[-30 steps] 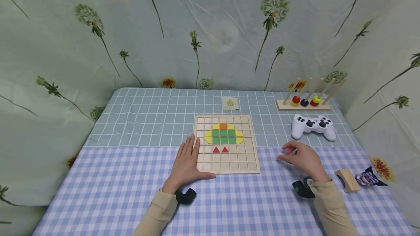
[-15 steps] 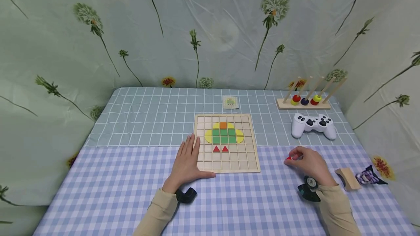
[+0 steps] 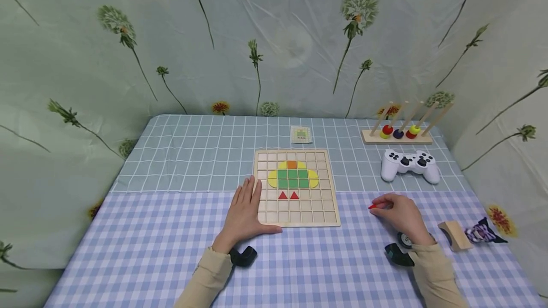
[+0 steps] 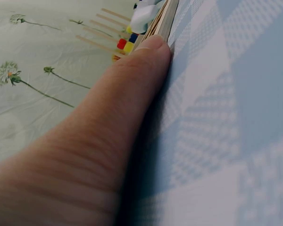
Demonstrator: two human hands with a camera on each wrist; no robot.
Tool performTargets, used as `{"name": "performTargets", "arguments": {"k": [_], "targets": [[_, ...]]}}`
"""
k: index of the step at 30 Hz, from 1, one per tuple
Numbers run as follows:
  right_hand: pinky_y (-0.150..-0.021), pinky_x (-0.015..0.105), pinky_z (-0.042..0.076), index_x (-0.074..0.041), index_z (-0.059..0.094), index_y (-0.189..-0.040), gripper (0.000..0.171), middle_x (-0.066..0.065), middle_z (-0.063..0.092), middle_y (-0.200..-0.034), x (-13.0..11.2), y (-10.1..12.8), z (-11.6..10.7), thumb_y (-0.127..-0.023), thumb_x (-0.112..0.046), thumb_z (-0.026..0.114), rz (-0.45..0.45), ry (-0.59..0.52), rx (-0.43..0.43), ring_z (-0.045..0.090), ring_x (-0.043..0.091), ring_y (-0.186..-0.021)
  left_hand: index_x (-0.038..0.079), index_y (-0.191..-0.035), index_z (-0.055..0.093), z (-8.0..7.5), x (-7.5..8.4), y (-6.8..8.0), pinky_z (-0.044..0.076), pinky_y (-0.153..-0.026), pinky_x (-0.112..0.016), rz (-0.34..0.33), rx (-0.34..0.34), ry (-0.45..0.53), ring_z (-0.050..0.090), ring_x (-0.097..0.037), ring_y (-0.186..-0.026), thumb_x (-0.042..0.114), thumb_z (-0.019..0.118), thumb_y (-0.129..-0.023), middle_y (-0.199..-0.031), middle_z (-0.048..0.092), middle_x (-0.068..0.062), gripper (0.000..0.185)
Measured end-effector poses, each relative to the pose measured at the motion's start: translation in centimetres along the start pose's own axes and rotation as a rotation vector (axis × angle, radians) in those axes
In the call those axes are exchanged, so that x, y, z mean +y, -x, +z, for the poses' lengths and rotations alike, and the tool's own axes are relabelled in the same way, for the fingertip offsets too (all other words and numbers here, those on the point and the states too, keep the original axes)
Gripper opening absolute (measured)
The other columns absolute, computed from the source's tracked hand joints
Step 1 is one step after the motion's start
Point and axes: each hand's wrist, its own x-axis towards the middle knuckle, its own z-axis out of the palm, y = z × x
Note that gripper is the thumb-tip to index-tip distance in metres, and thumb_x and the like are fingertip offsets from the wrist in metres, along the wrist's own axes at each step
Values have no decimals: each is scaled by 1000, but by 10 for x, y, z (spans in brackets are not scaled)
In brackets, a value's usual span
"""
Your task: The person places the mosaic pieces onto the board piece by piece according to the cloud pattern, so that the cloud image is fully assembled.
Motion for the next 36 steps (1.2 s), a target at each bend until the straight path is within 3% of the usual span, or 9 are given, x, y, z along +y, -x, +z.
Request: {"name": "performTargets", "arguments": {"k": [17, 31, 36], "targets": [[-57, 33, 37, -2, 70, -87, 18, 3, 64, -76, -4, -1, 1, -78, -16, 78, 18, 17, -5, 51, 19, -66, 1, -151, 14, 0, 1, 1, 5, -114, -44, -1, 3, 2, 2, -30, -143, 80, 64, -60, -156, 7, -18, 131], [-54, 31, 34, -9, 62, -79, 16, 0, 60, -72, -24, -5, 14, -75, -12, 78, -62, 4, 32, 44, 18, -60, 1, -151, 14, -1, 1, 1, 6, -114, -44, 4, 6, -4, 1, -30, -143, 80, 64, -60, -156, 7, -18, 131], [-50, 28, 32, -10, 64, -81, 16, -1, 59, -72, -41, -15, 23, -76, -11, 79, -155, -53, 92, 42, 17, -57, 1, -151, 14, -1, 1, 1, 6, -114, -45, 5, 9, 2, 1, -30, -143, 79, 65, -60, -156, 7, -18, 130]]}}
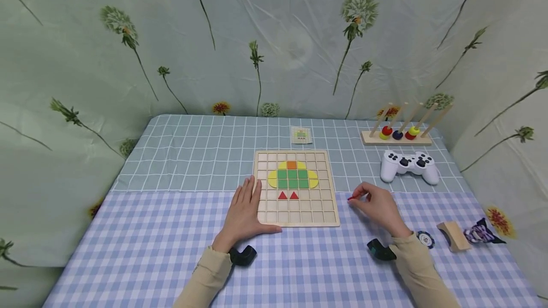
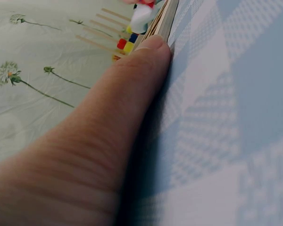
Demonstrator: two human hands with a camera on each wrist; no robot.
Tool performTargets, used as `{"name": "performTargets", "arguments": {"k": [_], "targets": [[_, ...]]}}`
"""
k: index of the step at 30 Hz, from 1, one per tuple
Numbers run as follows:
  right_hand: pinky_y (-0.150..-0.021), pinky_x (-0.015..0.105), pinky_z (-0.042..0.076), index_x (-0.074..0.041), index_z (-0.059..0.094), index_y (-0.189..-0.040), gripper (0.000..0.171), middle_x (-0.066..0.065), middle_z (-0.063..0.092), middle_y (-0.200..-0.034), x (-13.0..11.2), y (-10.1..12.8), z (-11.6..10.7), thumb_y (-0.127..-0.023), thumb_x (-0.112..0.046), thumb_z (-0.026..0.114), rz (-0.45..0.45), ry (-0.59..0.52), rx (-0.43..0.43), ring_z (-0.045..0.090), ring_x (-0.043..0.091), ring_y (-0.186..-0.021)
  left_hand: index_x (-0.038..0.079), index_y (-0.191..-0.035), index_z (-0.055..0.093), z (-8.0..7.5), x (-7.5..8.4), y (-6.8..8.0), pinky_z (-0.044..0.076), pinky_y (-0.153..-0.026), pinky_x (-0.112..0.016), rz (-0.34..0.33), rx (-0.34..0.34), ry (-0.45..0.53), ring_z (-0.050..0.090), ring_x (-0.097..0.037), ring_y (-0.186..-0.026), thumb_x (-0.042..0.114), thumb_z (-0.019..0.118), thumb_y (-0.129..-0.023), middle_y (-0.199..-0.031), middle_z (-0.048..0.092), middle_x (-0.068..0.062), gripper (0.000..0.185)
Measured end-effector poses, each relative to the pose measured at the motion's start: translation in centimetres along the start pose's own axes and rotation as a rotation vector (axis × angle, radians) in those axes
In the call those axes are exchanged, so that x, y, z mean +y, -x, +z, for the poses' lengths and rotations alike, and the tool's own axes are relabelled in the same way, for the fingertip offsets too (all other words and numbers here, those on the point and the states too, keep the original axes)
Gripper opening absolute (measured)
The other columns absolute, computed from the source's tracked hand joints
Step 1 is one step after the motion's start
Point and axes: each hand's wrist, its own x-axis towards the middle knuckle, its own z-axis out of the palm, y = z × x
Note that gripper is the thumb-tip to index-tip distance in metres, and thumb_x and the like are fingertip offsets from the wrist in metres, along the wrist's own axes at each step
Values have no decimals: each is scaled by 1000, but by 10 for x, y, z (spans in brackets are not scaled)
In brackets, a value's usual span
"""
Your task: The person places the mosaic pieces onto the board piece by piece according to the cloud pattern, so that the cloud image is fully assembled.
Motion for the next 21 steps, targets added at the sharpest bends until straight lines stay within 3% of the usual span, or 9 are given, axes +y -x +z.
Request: {"name": "performTargets", "arguments": {"k": [5, 12, 21], "targets": [[-46, 26, 31, -10, 65, -82, 15, -3, 55, -66, -18, -9, 20, -76, -7, 79, -109, -90, 21, 41, 14, -53, 1, -151, 13, -1, 0, 0, 6, -114, -45, -1, -5, 5, 1, -30, -143, 79, 65, -60, -156, 7, -18, 131], [-44, 25, 31, -11, 67, -81, 13, -5, 49, -59, -45, -19, 45, -76, -10, 79, -158, -195, -26, 40, 12, -50, 0, -151, 14, -2, 0, -1, 5, -114, -44, -4, -5, 6, 1, -30, -143, 79, 65, -60, -156, 7, -19, 131], [-48, 26, 33, -14, 68, -79, 11, -10, 59, -69, -60, -31, 63, -78, -12, 79, -206, -162, -95, 40, 11, -51, 1, -151, 13, 0, 0, -1, 5, -114, -44, -13, -12, -2, 0, -28, -143, 80, 64, -60, -156, 7, -18, 131]]}}
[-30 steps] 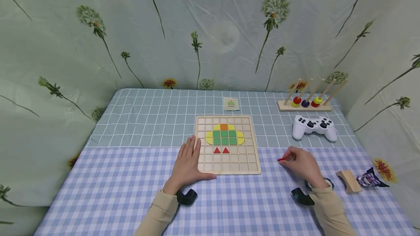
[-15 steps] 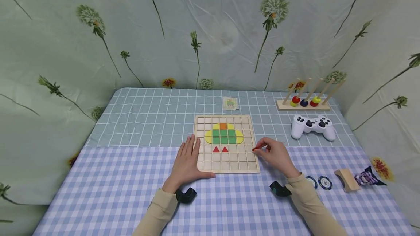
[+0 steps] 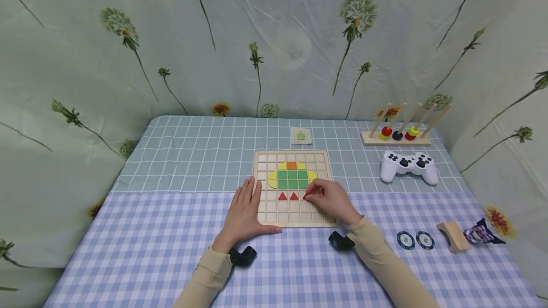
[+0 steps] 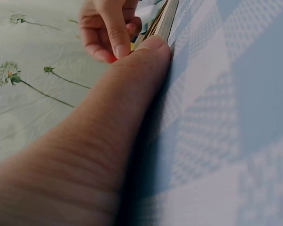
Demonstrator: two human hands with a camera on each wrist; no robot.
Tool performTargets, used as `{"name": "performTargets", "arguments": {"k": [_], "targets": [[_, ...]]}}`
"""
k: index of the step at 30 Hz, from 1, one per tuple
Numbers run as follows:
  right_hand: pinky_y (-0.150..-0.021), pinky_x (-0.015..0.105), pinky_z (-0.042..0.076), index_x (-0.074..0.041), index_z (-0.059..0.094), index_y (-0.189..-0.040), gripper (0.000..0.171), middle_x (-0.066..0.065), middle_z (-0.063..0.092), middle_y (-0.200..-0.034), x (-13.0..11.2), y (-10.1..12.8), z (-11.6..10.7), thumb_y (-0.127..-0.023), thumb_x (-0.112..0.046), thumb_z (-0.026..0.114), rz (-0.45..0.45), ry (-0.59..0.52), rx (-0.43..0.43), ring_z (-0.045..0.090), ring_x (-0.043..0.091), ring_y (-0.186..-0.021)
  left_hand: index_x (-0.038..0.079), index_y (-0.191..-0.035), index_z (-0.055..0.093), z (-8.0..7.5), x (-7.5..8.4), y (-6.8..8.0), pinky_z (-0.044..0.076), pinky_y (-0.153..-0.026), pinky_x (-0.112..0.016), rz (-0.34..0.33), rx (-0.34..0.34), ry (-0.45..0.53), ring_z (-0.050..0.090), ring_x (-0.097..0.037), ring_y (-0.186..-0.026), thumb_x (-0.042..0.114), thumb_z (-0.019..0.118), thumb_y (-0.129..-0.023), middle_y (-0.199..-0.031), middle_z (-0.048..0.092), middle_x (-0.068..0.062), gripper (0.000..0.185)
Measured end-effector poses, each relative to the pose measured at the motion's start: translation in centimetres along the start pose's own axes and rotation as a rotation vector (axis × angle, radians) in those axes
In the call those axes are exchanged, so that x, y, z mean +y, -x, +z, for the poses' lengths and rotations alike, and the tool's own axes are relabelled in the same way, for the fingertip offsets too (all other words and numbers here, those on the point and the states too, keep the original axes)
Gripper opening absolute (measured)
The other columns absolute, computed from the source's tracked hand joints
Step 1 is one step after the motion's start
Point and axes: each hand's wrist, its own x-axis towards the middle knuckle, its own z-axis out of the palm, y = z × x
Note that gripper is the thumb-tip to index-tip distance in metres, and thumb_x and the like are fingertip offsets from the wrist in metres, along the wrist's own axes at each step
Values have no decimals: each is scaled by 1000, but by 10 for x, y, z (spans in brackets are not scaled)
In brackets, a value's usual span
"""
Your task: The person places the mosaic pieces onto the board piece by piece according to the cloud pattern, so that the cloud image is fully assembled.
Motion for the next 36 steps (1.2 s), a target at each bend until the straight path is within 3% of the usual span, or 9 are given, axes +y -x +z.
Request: {"name": "performTargets", "arguments": {"k": [13, 26, 36], "targets": [[-53, 26, 38, -12, 71, -78, 6, -7, 60, -70, -3, -7, 8, -80, -11, 77, 62, 5, -23, 45, 12, -57, 0, -151, 15, -2, 0, 3, 7, -114, -44, 14, 23, -11, 2, -30, -143, 80, 64, -59, -156, 8, -19, 131], [-60, 29, 41, -16, 71, -75, 8, -9, 57, -67, -3, -4, 6, -82, -12, 76, 65, 43, -38, 49, 10, -62, 0, -151, 15, -2, 3, 3, 7, -114, -45, 13, 12, 8, 2, -30, -143, 80, 65, -60, -156, 8, -19, 131], [-58, 28, 42, -10, 72, -80, 4, -7, 57, -70, 2, 2, -5, -80, -12, 75, 27, 6, 40, 49, 12, -63, 0, -151, 16, -1, 2, 6, 8, -113, -45, 13, 22, -1, 3, -31, -143, 81, 64, -60, -156, 10, -19, 131]]}}
